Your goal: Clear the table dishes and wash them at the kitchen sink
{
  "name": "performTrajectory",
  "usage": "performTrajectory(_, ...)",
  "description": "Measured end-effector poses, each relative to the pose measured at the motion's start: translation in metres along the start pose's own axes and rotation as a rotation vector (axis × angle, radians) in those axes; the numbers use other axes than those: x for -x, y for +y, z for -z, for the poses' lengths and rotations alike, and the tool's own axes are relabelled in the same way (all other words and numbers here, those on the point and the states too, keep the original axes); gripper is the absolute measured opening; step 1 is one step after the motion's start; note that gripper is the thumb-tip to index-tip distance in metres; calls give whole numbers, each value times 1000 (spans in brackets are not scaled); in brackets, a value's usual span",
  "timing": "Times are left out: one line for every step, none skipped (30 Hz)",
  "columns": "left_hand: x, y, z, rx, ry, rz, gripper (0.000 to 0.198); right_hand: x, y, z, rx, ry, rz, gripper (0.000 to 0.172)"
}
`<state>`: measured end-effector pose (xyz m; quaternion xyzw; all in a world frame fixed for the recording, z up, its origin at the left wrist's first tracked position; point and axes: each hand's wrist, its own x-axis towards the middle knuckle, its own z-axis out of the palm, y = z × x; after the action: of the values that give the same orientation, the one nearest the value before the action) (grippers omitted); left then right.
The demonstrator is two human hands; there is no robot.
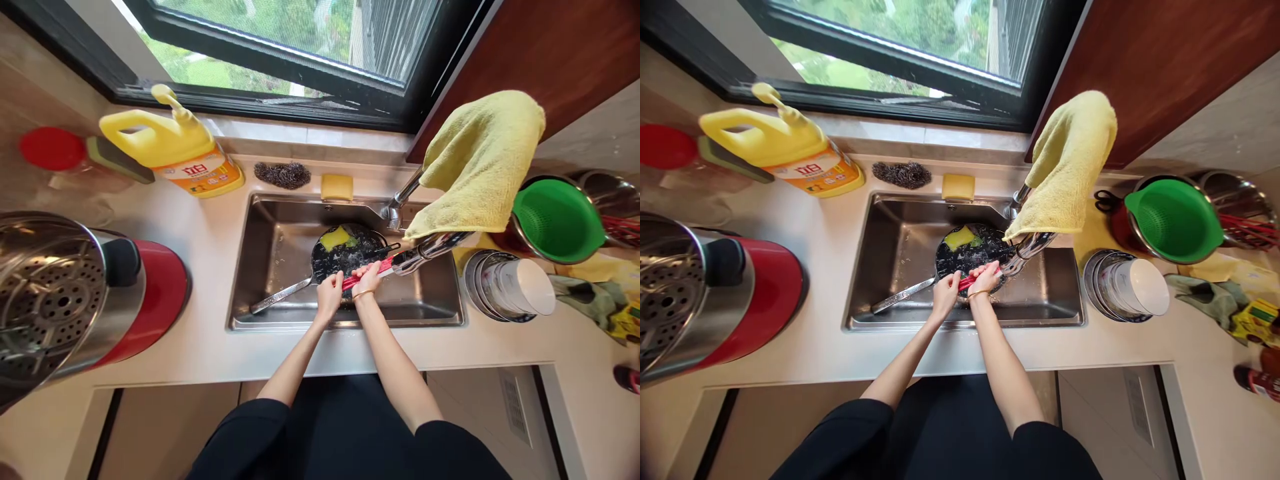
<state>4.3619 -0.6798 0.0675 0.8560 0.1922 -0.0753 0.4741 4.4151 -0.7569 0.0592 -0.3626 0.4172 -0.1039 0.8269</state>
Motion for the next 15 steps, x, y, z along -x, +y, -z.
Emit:
performTrajectory(-1, 0, -2, 59, 42, 32, 50, 8, 6, -1, -2, 26, 6, 32)
performTrajectory(-3, 1, -4, 114, 70, 58, 50, 14, 12, -2, 12, 15, 4, 30)
performTrajectory(-5, 2, -4, 156, 90, 79, 50, 19, 15, -1, 23, -8, -5, 27)
performTrajectory(-7, 2, -1, 178, 102, 91, 51, 22, 15, 1, 24, -38, -24, 24)
performTrajectory(-9, 3, 3, 179, 113, 93, 51, 22, 13, 3, 8, -71, -46, 21)
performTrajectory(-11, 3, 9, 160, 124, 84, 51, 19, 7, 7, -22, -101, -67, 16)
performTrajectory(-13, 3, 16, 127, 134, 66, 50, 14, -1, 10, -58, -121, -81, 13)
performTrajectory(-13, 3, 24, 93, 139, 43, 50, 6, -11, 14, -91, -133, -89, 11)
performTrajectory(-13, 2, 32, 64, 142, 20, 49, -2, -23, 17, -121, -136, -96, 12)
performTrajectory(-12, 1, 38, 43, 142, 0, 48, -11, -34, 20, -134, -151, -102, 17)
performTrajectory(-10, -1, 43, 33, 142, -14, 46, -20, -45, 22, -137, -166, -120, 25)
performTrajectory(-7, -3, 45, 32, 144, -21, 45, -27, -53, 22, -138, -180, -146, 32)
performTrajectory(-4, -5, 45, 38, 151, -17, 44, -32, -59, 21, -135, -194, -169, 38)
performTrajectory(-2, -8, 43, 51, 165, 0, 43, -34, -62, 19, -130, -205, -184, 43)
performTrajectory(0, -12, 40, 74, 184, 32, 43, -35, -63, 16, -116, -214, -180, 45)
